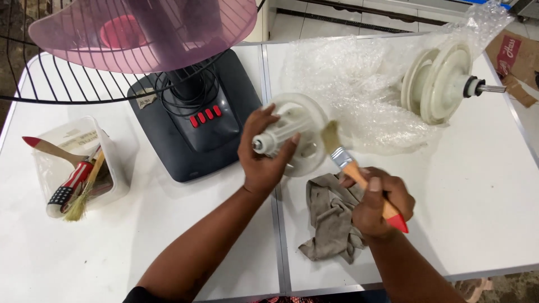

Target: Using a paintbrush to clean dust and debris from a white plastic fan component on a workbench.

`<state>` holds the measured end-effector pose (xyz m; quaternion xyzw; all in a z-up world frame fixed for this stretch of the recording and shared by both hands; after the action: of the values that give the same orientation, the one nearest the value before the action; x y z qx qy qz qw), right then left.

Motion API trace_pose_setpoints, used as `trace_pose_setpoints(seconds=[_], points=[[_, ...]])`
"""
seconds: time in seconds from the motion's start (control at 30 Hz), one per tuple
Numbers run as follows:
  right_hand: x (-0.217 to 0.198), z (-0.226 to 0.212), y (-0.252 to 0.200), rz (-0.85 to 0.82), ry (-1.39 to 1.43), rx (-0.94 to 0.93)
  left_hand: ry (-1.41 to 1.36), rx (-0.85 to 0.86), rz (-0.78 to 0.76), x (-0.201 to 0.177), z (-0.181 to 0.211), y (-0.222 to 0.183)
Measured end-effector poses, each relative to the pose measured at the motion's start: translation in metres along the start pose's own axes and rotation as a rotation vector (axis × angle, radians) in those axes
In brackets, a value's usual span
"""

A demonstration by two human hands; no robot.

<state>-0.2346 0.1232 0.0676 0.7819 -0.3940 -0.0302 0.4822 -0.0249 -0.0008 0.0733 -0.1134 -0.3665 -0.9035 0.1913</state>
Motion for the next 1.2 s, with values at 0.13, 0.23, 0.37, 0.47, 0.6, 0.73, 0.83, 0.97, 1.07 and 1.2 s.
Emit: trace_pose_setpoints(seconds=[0.13,0.23,0.37,0.47,0.6,0.73,0.83,0.97,1.07,1.2], points=[[-0.001,0.005,-0.014,-0.126,0.042,0.062,-0.053,-0.017,0.074,-0.011,-0.017,0.010],[-0.001,0.008,-0.017,-0.184,0.073,-0.023,-0.050,-0.084,0.083,-0.014,-0.023,0.014],[-0.002,0.015,-0.011,-0.001,0.061,0.053,-0.053,-0.037,0.071,-0.014,-0.026,0.014],[-0.001,0.030,-0.026,-0.114,0.073,0.148,-0.071,-0.074,0.083,-0.018,-0.034,0.009],[-0.001,0.027,-0.011,-0.189,0.125,0.142,-0.060,-0.128,0.094,-0.019,-0.038,0.009],[-0.005,0.023,-0.019,-0.111,0.141,-0.017,-0.073,-0.133,0.087,-0.019,-0.039,0.010],[0.003,0.030,-0.027,-0.167,0.092,0.080,-0.058,-0.130,0.074,-0.020,-0.038,0.010],[-0.018,0.039,-0.033,-0.184,0.195,-0.010,-0.055,-0.134,0.066,-0.020,-0.035,0.015],[-0.011,0.029,-0.019,-0.084,0.160,-0.040,-0.050,-0.136,0.060,-0.020,-0.035,0.014],[-0.008,0.048,-0.032,-0.085,0.144,0.123,-0.038,-0.138,0.056,-0.020,-0.035,0.013]])
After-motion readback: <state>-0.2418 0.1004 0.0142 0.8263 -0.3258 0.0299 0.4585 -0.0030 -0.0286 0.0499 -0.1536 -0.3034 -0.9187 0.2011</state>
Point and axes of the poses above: each hand's wrist, its own y-axis towards the middle knuckle, its own x-axis out of the palm, z = x × y, the point moved 7 cm from there along y, towards the middle knuckle, and after that the axes turned 15 degrees about z, right-handed, at the moved point
